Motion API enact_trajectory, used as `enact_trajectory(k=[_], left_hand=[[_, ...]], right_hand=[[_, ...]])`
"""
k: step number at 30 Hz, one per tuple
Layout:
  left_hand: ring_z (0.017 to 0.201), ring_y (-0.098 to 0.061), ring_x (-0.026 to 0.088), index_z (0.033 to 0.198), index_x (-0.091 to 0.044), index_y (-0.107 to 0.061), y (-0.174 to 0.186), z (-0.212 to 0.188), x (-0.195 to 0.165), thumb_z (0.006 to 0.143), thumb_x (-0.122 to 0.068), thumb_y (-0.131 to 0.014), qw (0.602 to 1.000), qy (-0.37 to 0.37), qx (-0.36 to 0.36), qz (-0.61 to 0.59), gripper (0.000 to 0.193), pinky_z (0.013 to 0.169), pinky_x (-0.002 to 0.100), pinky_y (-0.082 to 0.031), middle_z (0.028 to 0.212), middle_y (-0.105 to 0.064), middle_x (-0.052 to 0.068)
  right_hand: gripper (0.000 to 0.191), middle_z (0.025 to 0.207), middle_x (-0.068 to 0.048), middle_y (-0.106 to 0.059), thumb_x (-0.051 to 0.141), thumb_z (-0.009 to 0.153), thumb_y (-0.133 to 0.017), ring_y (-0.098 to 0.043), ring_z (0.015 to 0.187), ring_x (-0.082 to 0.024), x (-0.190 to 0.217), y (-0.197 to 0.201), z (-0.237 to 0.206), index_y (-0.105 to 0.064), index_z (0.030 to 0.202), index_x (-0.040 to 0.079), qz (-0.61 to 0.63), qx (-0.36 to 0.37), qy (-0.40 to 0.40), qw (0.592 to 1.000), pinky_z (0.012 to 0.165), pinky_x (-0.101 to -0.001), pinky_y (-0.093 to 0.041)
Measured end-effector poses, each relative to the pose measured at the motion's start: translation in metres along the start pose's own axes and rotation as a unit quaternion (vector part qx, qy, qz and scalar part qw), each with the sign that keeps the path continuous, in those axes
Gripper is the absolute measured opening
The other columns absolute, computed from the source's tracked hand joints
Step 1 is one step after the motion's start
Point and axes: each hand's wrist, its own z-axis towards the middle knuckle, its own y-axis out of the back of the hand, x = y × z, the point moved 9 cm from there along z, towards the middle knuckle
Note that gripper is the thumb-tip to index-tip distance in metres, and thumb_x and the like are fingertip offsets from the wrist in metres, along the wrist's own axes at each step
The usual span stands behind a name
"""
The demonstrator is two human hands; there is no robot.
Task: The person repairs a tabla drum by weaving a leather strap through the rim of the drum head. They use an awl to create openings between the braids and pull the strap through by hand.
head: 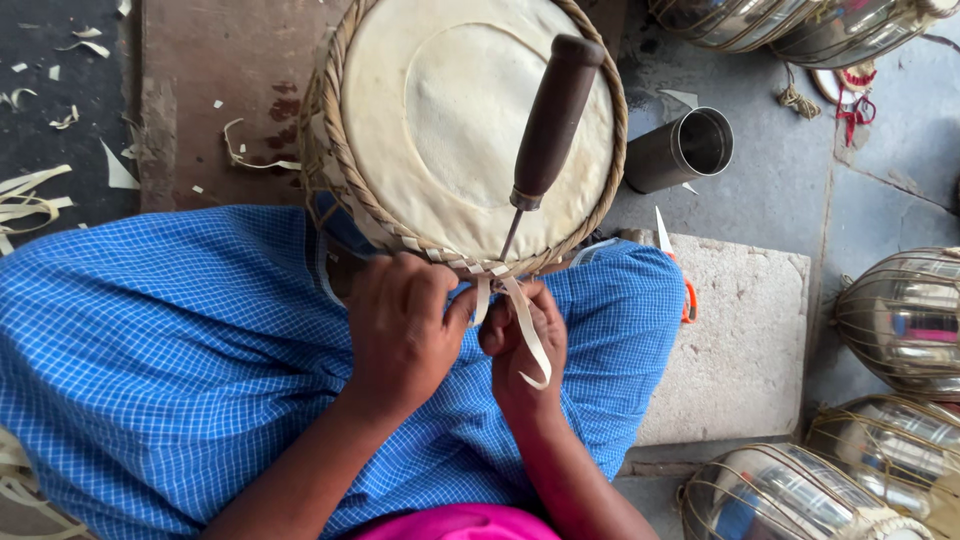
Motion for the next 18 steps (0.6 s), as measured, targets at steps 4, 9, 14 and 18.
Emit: enact_trajectory(k=[4,9,14,18], left_hand=[[0.107,-0.053,0.024,0.135,-0.024,-0.064,0.002,0.006,-0.017,0.096,-0.012,-0.072,0.986,-0.129,0.031,0.1,0.041,0.099,0.047,-0.036,0.114,-0.055,0.003],[0.114,-0.051,0.023,0.142,-0.027,-0.062,-0.013,0.017,-0.016,0.096,-0.018,-0.067,0.98,-0.167,0.082,0.074,0.047,0.105,0.05,-0.035,0.117,-0.053,0.002],[0.115,-0.052,0.023,0.115,-0.028,-0.071,-0.024,0.019,-0.005,0.094,-0.024,-0.069,0.984,-0.143,0.105,-0.003,0.021,0.099,0.045,-0.033,0.113,-0.057,-0.002],[0.108,-0.051,0.022,0.116,-0.027,-0.077,-0.023,0.013,-0.006,0.087,-0.02,-0.068,0.983,-0.144,0.113,-0.017,0.032,0.096,0.045,-0.031,0.107,-0.058,-0.001]], right_hand=[[0.013,0.08,-0.004,-0.056,0.018,0.103,-0.057,-0.047,0.06,-0.011,0.086,-0.006,0.005,-0.053,0.107,0.007,-0.224,-0.1,0.191,0.95,0.052,-0.0254,-0.039],[0.04,0.119,-0.009,-0.055,0.012,0.122,-0.056,-0.056,0.097,-0.013,0.148,-0.092,0.043,-0.033,0.155,0.009,-0.48,0.047,0.343,0.806,0.081,-0.0236,-0.048],[0.041,0.118,-0.01,-0.059,0.016,0.116,-0.061,-0.059,0.098,-0.018,0.106,-0.142,0.078,-0.04,0.151,0.009,-0.57,0.098,0.345,0.739,0.082,-0.0279,-0.049],[0.041,0.117,-0.011,-0.062,0.018,0.111,-0.064,-0.061,0.098,-0.022,0.12,-0.16,0.103,-0.046,0.147,0.008,-0.511,0.113,0.328,0.786,0.082,-0.0314,-0.051]])
